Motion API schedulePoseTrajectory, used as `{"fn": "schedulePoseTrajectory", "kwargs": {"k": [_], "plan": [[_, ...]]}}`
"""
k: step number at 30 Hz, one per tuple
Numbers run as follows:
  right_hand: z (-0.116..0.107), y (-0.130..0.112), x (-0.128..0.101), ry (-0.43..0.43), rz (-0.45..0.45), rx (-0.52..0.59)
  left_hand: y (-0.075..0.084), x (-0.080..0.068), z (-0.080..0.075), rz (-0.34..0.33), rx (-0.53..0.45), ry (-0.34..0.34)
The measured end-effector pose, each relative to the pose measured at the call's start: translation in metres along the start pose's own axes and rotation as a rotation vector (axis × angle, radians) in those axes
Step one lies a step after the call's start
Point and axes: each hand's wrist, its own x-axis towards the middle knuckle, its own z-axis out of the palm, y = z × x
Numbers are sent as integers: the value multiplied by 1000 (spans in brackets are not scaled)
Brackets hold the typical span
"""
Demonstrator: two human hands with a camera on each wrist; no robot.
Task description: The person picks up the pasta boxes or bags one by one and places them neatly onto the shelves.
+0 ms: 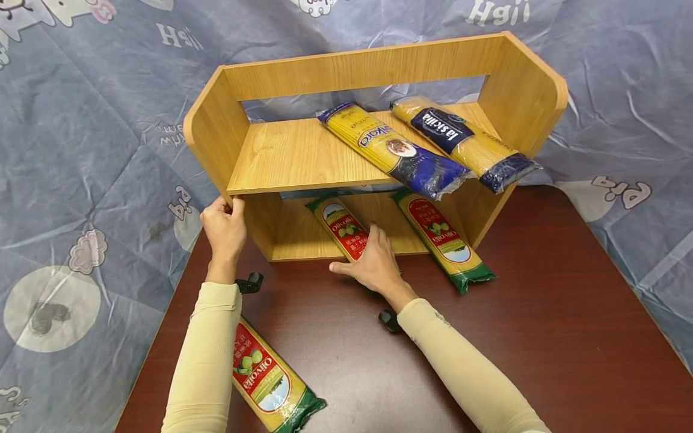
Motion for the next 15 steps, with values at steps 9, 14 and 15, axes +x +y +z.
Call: {"fn": "schedulePoseTrajectory", "kwargs": {"k": [9,14,15], "plan": [[-7,-14,-23,1,-5,84,2,0,0,-1,5,-2],[-14,-22,-38,3,-20,97,1,0,0,-1,2,0],[-15,-23,-41,6,-26,107,1,0,0,0,5,0]]}}
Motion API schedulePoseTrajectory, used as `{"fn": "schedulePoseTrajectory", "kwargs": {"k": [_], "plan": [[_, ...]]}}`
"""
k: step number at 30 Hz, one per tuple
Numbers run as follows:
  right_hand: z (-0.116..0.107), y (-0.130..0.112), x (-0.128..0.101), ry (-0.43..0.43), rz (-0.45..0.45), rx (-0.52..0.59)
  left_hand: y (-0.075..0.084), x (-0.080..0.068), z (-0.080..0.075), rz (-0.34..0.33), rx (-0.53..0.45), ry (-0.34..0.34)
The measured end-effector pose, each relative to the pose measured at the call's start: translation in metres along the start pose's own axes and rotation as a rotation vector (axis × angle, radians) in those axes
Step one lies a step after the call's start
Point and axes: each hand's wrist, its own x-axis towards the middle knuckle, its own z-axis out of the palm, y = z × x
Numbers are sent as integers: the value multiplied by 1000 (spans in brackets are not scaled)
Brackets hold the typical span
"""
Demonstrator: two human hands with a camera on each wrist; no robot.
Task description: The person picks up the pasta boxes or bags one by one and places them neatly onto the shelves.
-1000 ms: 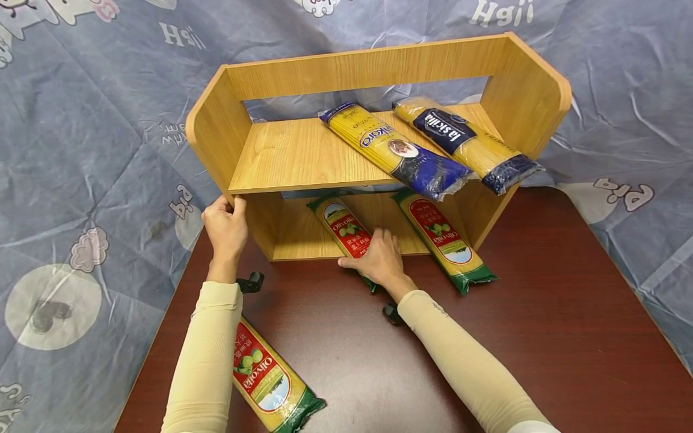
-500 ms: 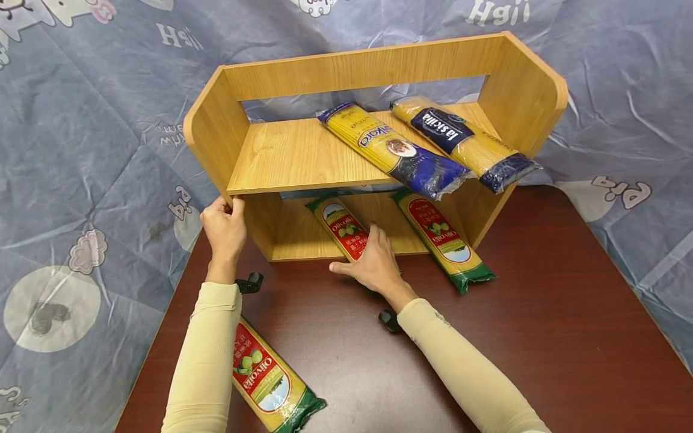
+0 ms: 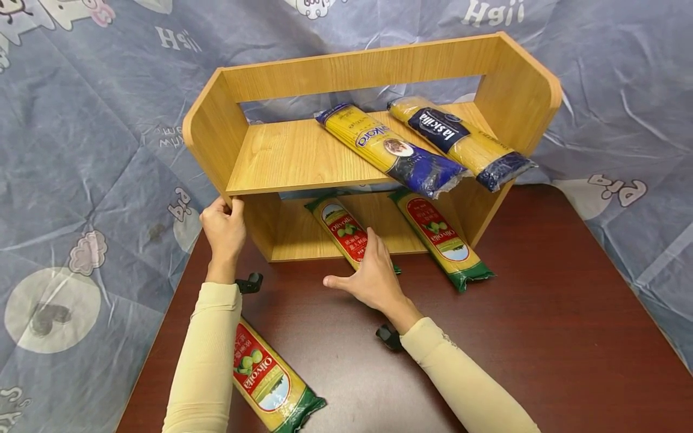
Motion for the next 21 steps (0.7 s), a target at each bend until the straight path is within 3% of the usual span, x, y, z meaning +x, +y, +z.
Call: {"fn": "schedulePoseTrajectory", "kwargs": {"k": [9,21], "plan": [[-9,-17,-27,23,-4,89,1,0,0,5,-14,15],[0,-27,-57,18,-18,80,-1,1,0,10,-7,-6]]}}
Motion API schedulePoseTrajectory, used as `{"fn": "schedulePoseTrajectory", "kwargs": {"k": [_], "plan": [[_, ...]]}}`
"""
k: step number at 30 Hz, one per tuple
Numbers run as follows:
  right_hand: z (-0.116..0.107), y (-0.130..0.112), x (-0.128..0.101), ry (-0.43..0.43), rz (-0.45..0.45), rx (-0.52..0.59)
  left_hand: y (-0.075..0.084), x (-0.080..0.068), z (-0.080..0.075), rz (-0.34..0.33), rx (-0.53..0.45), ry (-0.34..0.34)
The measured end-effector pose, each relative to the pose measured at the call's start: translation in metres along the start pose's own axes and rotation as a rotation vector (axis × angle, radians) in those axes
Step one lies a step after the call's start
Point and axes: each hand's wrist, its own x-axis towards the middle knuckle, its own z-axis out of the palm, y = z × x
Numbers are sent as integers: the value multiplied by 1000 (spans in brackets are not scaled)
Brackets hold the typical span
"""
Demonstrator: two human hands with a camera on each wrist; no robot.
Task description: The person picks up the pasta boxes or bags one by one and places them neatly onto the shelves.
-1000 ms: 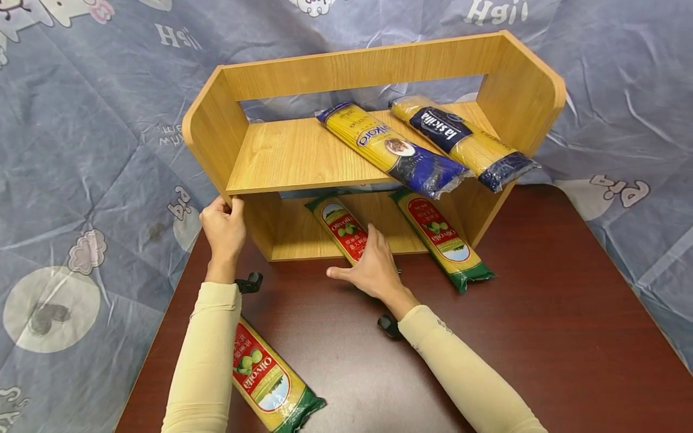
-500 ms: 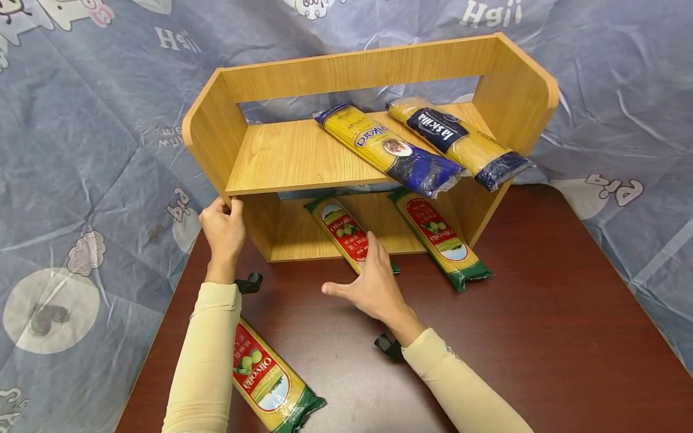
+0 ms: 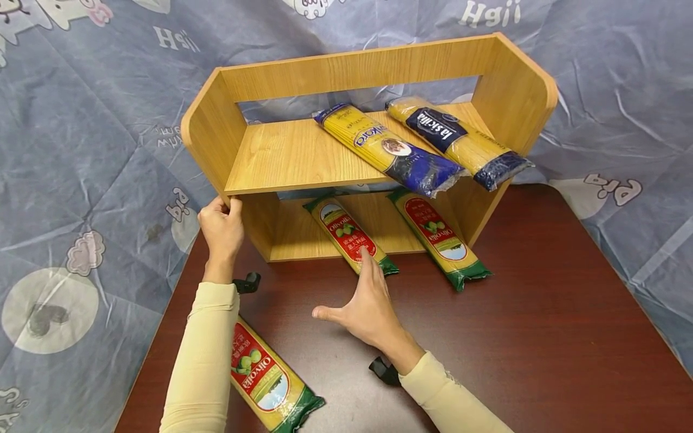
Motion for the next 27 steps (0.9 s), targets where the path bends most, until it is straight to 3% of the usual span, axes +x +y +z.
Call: {"fn": "schedulePoseTrajectory", "kwargs": {"k": [5,15,27], "plan": [[11,-4,-14,-3,-2,18,0,-1,-2,3,3,1],[32,-4,-32,93,-41,64,1,-1,-1,-4,-1,-20],[68,-10,-53,-53,31,-59,0,1,-3,-2,7,-35]]}}
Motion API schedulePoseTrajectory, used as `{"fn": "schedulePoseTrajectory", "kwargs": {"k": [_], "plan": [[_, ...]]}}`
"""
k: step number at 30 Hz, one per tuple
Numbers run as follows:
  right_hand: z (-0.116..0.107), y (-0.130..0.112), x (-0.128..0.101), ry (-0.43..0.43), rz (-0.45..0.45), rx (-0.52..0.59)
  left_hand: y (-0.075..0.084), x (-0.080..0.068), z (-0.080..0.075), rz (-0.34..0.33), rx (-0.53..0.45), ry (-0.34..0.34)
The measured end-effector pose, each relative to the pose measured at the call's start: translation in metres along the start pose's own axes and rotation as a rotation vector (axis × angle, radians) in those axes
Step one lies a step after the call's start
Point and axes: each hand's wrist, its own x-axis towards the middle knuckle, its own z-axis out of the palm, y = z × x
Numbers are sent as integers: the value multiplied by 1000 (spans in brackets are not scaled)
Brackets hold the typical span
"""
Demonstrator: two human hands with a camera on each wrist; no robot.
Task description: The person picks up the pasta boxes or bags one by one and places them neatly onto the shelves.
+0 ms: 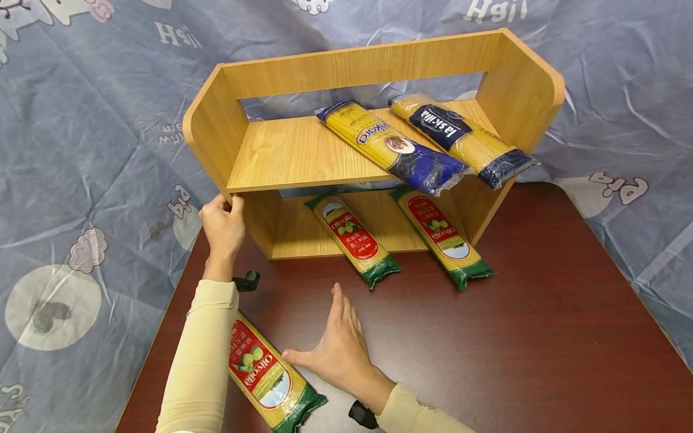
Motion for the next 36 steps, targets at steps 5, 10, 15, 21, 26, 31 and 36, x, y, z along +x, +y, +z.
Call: {"fn": "schedulePoseTrajectory", "kwargs": {"k": [5,10,15,21,26,31,36], "plan": [[16,-2,-10,-98,10,-67,1,0,1,8,0,29],[33,-5,-18,-163,-28,-111,0,-1,1,20,-11,54],[46,-7,-25,-200,-39,-173,1,-2,0,8,2,23],[53,-9,-24,-216,-64,-195,0,-1,1,20,-5,15],[58,-9,-23,-223,-85,-234,0,-1,1,25,-3,16],[64,-7,-21,-219,-120,-289,-1,-1,2,20,-4,16],[71,-9,-22,-232,-160,-369,-3,0,3,22,7,34]]}}
